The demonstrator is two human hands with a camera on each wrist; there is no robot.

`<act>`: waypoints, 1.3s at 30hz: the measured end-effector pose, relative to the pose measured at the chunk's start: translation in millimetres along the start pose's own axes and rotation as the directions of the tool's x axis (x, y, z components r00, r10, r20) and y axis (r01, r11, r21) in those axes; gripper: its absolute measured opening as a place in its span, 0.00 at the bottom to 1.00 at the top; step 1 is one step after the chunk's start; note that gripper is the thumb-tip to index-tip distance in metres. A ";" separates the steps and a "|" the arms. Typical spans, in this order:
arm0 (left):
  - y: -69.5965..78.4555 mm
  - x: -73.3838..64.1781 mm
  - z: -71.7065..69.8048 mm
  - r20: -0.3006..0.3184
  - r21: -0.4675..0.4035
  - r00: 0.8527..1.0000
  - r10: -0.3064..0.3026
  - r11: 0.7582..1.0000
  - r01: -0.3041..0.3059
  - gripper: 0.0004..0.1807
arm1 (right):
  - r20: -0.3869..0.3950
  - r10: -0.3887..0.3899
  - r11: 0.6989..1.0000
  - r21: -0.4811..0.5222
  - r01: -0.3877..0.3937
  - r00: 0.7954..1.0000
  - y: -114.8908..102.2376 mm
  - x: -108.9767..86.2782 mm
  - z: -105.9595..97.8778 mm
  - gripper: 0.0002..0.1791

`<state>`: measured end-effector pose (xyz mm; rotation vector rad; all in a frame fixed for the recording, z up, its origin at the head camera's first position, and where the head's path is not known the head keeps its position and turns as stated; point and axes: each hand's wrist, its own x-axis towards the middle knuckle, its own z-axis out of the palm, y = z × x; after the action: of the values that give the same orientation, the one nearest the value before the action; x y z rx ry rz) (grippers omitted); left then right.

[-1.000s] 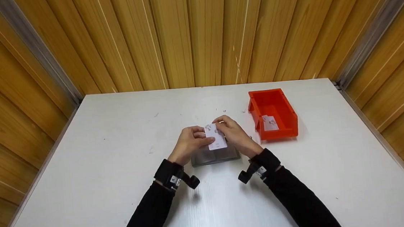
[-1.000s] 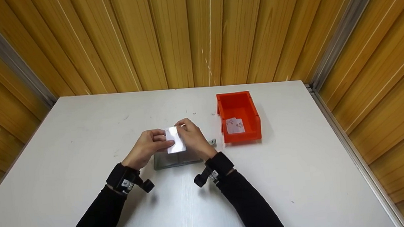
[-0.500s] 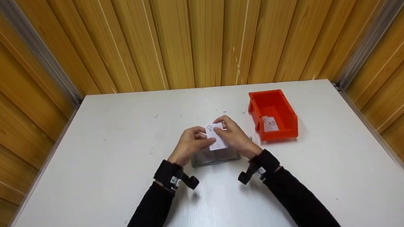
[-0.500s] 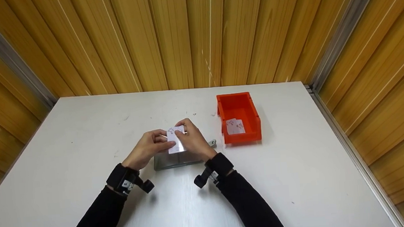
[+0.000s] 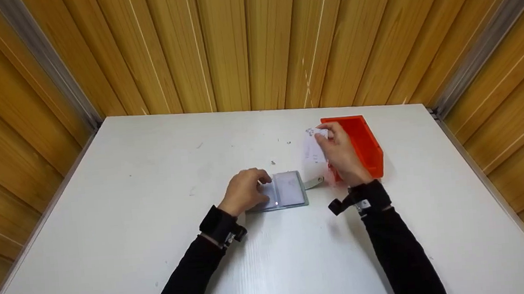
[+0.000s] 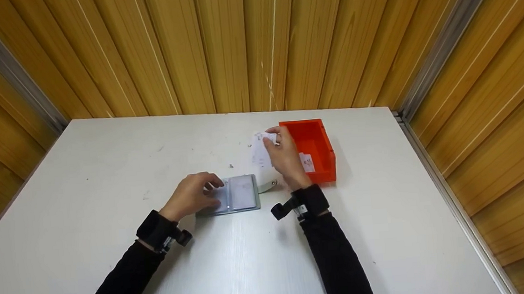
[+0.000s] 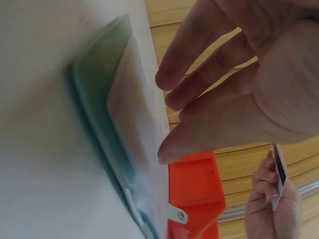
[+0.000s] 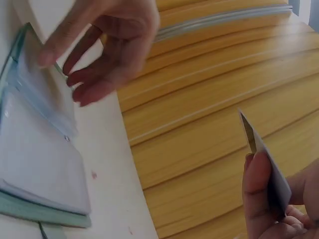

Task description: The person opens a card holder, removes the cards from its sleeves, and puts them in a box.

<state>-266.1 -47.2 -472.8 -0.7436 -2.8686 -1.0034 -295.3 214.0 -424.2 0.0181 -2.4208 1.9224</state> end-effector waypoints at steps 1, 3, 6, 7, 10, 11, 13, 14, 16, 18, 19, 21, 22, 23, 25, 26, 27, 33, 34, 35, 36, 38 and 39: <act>-0.2 -0.4 1.0 -0.002 0.041 1.000 0.000 0.999 0.000 0.21 | -0.026 0.003 1.000 0.009 -0.003 1.000 -2.0 1.1 -6.8 0.19; -0.4 -1.0 2.3 0.000 0.096 1.000 0.002 0.995 -0.002 0.20 | -0.081 0.015 0.998 0.055 -0.011 0.997 -5.3 3.7 -19.5 0.19; 0.0 -1.3 2.6 0.015 0.145 1.000 0.003 0.989 -0.005 0.19 | -0.159 0.024 0.990 0.143 -0.001 0.987 -8.7 7.1 -36.9 0.19; 0.4 -1.3 2.5 0.020 0.157 1.000 0.006 0.988 -0.009 0.19 | -0.189 0.023 0.986 0.165 0.008 0.982 -9.2 8.1 -42.1 0.19; 1.4 -0.8 2.2 0.035 0.188 0.999 0.016 0.982 -0.022 0.18 | -0.291 0.033 0.977 0.212 0.031 0.956 -8.1 10.5 -55.4 0.18; 1.6 -0.6 2.0 0.040 0.193 0.999 0.017 0.981 -0.024 0.18 | -0.327 0.045 0.974 0.223 0.031 0.944 -7.0 11.2 -58.8 0.19; 1.5 -0.3 2.2 0.049 0.204 0.999 0.018 0.978 -0.028 0.18 | -0.396 0.062 0.968 0.249 0.043 0.916 -3.0 13.6 -63.6 0.18; 1.3 -0.3 2.4 0.052 0.205 0.998 0.017 0.978 -0.027 0.18 | -0.426 0.070 0.967 0.252 0.044 0.902 -0.7 14.8 -65.1 0.19; 1.2 -0.4 2.6 0.057 0.199 0.998 0.013 0.980 -0.025 0.18 | -0.480 0.076 0.972 0.230 0.041 0.874 4.8 17.4 -66.9 0.18; 1.2 -0.6 2.7 0.057 0.195 0.998 0.013 0.980 -0.024 0.18 | -0.529 0.051 0.985 0.165 0.044 0.847 10.8 20.3 -66.9 0.19; 1.3 -0.7 2.7 0.056 0.193 0.998 0.014 0.981 -0.024 0.18 | -0.552 0.028 0.992 0.120 0.046 0.833 14.0 21.8 -66.3 0.18; 1.6 -0.9 2.6 0.053 0.189 0.999 0.013 0.982 -0.023 0.18 | -0.588 -0.036 0.998 0.022 0.061 0.808 20.4 24.3 -64.3 0.18; 1.7 -1.0 2.6 0.051 0.189 0.999 0.012 0.982 -0.022 0.17 | -0.598 -0.072 0.997 -0.034 0.065 0.799 23.2 25.1 -62.8 0.18; 1.8 -1.1 2.7 0.048 0.190 0.999 0.013 0.982 -0.022 0.17 | -0.604 -0.113 0.993 -0.088 0.074 0.789 26.3 26.1 -61.4 0.17; 1.9 -1.2 3.1 0.043 0.198 0.999 0.021 0.980 -0.029 0.17 | -0.602 -0.191 0.977 -0.197 0.088 0.775 32.6 28.0 -58.9 0.17; 2.0 -1.4 3.2 0.042 0.201 0.999 0.023 0.979 -0.031 0.17 | -0.593 -0.215 0.966 -0.248 0.079 0.776 35.4 28.4 -57.6 0.16; 2.1 -1.6 3.4 0.037 0.205 0.999 0.030 0.978 -0.037 0.17 | -0.579 -0.234 0.954 -0.290 0.072 0.781 38.2 28.9 -56.7 0.16; 3.0 -3.3 4.2 0.024 0.187 0.999 0.047 0.981 -0.051 0.16 | -0.445 -0.174 0.912 -0.410 -0.027 0.878 51.4 30.5 -54.2 0.16; 3.0 -3.5 4.2 0.026 0.182 0.999 0.046 0.982 -0.049 0.16 | -0.424 -0.151 0.908 -0.418 -0.044 0.893 52.7 30.5 -54.1 0.16; 3.0 -3.6 4.2 0.027 0.179 0.999 0.043 0.983 -0.047 0.16 | -0.409 -0.137 0.901 -0.430 -0.059 0.902 54.2 30.7 -54.0 0.16; 2.9 -3.7 4.3 0.027 0.176 0.999 0.042 0.983 -0.046 0.16 | -0.397 -0.123 0.896 -0.439 -0.071 0.909 55.3 30.8 -53.8 0.16; 3.0 -3.7 4.2 0.027 0.178 0.999 0.039 0.983 -0.043 0.16 | -0.384 -0.118 0.887 -0.456 -0.077 0.916 57.9 31.6 -53.6 0.16; 2.8 -3.6 4.2 0.026 0.181 0.999 0.038 0.983 -0.042 0.16 | -0.382 -0.123 0.881 -0.467 -0.076 0.916 58.9 31.8 -53.3 0.16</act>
<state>-261.1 -44.3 -475.1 -0.7984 -2.9005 -0.7202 -327.8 280.0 -468.1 -0.3312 -2.4928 1.1202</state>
